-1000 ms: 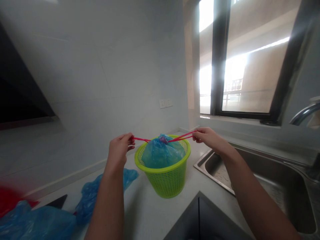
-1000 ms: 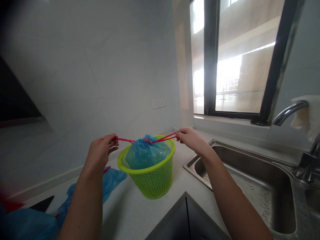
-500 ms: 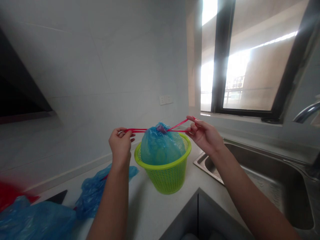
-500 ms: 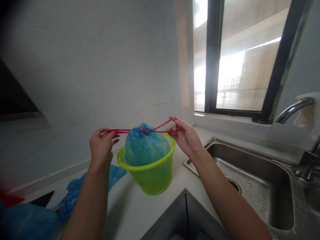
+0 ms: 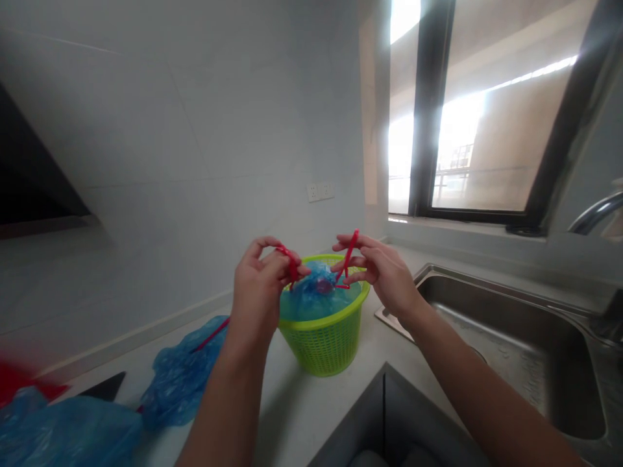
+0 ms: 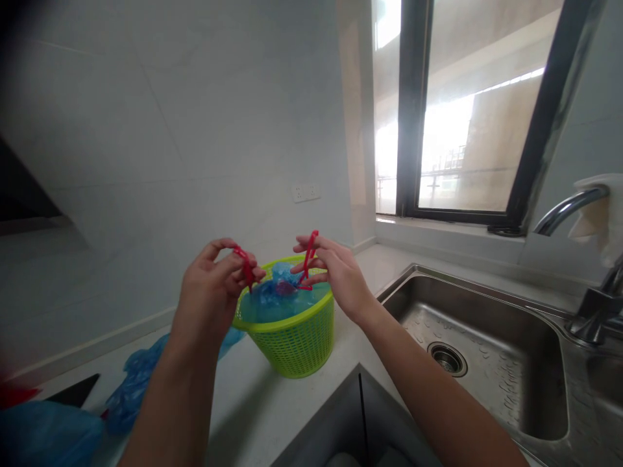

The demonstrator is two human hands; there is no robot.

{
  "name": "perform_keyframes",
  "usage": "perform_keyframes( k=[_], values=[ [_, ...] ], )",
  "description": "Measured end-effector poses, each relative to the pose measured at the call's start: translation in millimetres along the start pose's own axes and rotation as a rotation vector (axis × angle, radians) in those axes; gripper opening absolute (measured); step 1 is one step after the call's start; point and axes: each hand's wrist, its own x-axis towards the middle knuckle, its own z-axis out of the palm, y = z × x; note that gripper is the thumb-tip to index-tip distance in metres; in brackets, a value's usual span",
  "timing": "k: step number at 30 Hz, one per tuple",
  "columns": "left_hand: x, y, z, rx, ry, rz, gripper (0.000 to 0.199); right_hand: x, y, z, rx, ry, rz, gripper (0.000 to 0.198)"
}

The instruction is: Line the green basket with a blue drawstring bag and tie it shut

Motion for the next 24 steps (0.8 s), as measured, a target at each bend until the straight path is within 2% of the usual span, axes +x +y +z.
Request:
perform_keyframes(
  k=[4,7,9,12,16,18,20,22,24],
  values=[
    [-25,-16,29,0.146,-0.158,0.033,0.032,-11,-4,13,-0.415,-0.078,-0.264,0.022],
    [-34,-26,39,0.21,-0.172,0.12,0.035,-14,-4,17,-0.625,-0.043,-0.399,0.02],
    [-34,-30,40,0.203,-0.166,0.133,0.035,-13,-3,17,-0.668,-0.021,-0.389,0.018],
    [-28,-29,36,0.187,-0.198,0.063,0.032,-11,0,15,-0.653,-0.01,-0.337,0.014],
    [8,-17,34,0.326,-0.222,0.015,0.021,-6,6,10,-0.506,0.178,-0.284,0.012],
    [40,-3,39,0.461,-0.175,0.07,0.021,-3,7,4,-0.466,0.252,-0.266,0.009],
    [79,21,47,0.602,-0.09,0.112,0.024,0,7,-1,-0.464,0.266,-0.238,0.007],
    [115,59,54,0.764,0.022,0.158,0.032,1,6,-5,-0.472,0.26,-0.212,0.009],
    [139,108,56,0.931,0.065,0.219,0.039,0,3,-6,-0.493,0.241,-0.21,0.01]
  ],
)
